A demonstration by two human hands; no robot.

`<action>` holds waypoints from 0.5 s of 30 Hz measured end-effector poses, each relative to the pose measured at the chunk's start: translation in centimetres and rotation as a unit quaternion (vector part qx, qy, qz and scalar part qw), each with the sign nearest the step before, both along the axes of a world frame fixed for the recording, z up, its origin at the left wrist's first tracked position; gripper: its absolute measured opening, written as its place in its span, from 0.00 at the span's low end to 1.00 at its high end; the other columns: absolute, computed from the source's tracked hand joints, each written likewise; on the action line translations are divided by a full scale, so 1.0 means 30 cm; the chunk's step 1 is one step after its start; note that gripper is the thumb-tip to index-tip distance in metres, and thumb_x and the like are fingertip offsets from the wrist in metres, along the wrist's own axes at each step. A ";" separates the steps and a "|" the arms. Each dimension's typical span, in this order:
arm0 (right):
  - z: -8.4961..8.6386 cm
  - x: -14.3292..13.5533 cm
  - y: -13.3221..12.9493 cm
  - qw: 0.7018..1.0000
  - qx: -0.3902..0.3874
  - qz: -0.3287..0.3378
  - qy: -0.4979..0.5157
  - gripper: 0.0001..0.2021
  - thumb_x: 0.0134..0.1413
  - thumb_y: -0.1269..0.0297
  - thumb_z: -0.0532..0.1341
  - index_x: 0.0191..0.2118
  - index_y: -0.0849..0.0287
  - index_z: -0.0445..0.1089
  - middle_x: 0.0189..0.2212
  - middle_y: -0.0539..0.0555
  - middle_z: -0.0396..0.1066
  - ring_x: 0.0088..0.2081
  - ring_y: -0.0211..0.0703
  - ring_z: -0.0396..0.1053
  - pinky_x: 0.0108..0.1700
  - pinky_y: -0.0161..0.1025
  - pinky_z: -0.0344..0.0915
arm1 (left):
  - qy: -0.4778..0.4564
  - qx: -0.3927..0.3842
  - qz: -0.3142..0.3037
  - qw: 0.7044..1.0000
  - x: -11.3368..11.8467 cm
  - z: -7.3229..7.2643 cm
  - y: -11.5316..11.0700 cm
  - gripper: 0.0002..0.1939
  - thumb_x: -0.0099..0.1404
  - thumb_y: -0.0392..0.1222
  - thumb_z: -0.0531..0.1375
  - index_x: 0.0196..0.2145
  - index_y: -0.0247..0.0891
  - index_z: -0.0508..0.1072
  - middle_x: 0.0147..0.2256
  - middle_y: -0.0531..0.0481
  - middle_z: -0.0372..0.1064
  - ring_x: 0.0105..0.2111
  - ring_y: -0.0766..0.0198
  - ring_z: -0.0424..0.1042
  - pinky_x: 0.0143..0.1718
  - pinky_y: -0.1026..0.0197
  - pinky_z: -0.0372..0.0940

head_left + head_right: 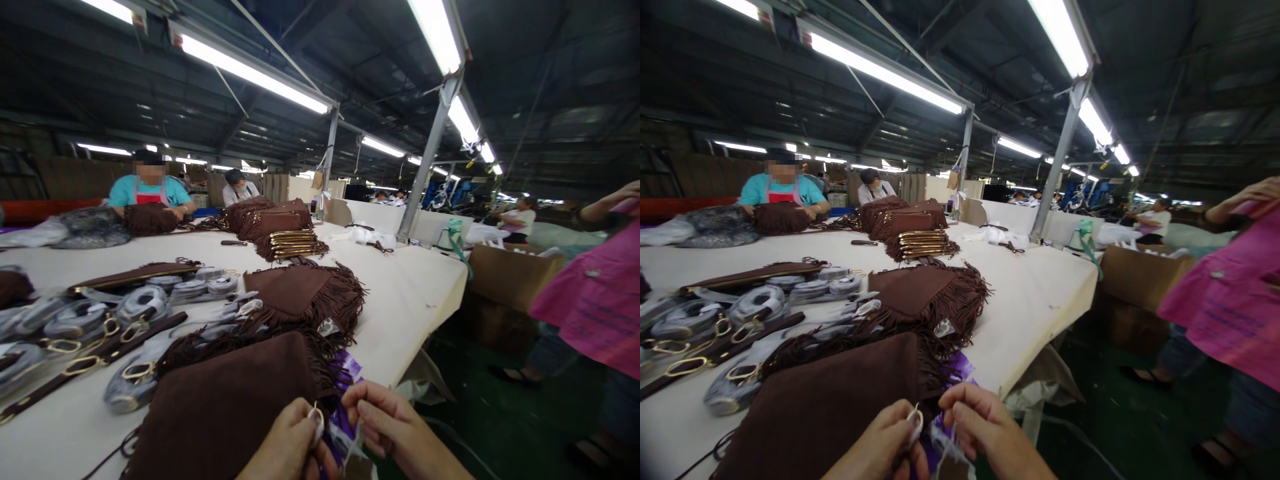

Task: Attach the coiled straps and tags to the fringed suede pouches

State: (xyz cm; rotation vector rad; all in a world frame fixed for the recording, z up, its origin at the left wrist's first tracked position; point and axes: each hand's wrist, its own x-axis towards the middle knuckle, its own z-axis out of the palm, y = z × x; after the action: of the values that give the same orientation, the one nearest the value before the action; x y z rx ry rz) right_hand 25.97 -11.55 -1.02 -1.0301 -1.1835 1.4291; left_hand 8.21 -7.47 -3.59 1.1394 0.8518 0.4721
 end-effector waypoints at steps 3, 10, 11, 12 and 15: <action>0.030 0.001 0.011 0.998 0.014 -0.025 0.055 0.18 0.47 0.52 0.73 0.34 0.61 0.74 0.27 0.50 0.70 0.23 0.32 0.62 0.28 0.30 0.56 | 0.028 0.012 0.016 0.999 -0.013 0.023 -0.007 0.20 0.57 0.61 0.53 0.32 0.41 0.58 0.20 0.52 0.71 0.09 0.75 0.51 0.12 0.69 0.42; -0.002 -0.028 0.050 0.982 0.021 -0.080 0.168 0.15 0.44 0.56 0.75 0.32 0.60 0.74 0.26 0.48 0.69 0.25 0.32 0.63 0.28 0.29 0.60 | 0.034 0.020 0.034 0.999 -0.007 0.002 -0.010 0.20 0.58 0.61 0.54 0.32 0.41 0.57 0.23 0.53 0.71 0.08 0.75 0.53 0.09 0.70 0.43; -0.008 -0.028 0.054 0.981 0.026 -0.085 0.172 0.15 0.44 0.56 0.75 0.32 0.60 0.74 0.26 0.48 0.69 0.25 0.32 0.64 0.28 0.28 0.60 | 0.030 0.035 0.045 0.998 -0.006 -0.004 -0.010 0.21 0.57 0.62 0.54 0.33 0.41 0.57 0.24 0.54 0.71 0.08 0.75 0.53 0.09 0.70 0.42; -0.012 -0.028 0.058 0.980 0.029 -0.091 0.176 0.15 0.44 0.56 0.75 0.32 0.60 0.74 0.27 0.48 0.69 0.25 0.32 0.64 0.28 0.28 0.61 | 0.027 0.052 0.058 0.997 -0.006 -0.008 -0.011 0.21 0.57 0.61 0.55 0.35 0.42 0.56 0.24 0.55 0.70 0.08 0.75 0.54 0.09 0.70 0.42; -0.019 -0.033 0.068 0.973 0.036 -0.114 0.197 0.15 0.43 0.57 0.76 0.32 0.59 0.74 0.27 0.48 0.69 0.25 0.32 0.64 0.28 0.28 0.61 | 0.010 0.079 0.091 0.993 -0.005 -0.010 -0.017 0.19 0.57 0.56 0.56 0.41 0.43 0.58 0.23 0.60 0.65 0.09 0.75 0.54 0.09 0.72 0.42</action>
State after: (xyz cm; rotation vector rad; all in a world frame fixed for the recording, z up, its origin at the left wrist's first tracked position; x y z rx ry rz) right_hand 24.97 -9.52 -1.60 -0.7591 -0.7958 1.3221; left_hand 8.04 -7.99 -3.89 1.2191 0.9532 0.6895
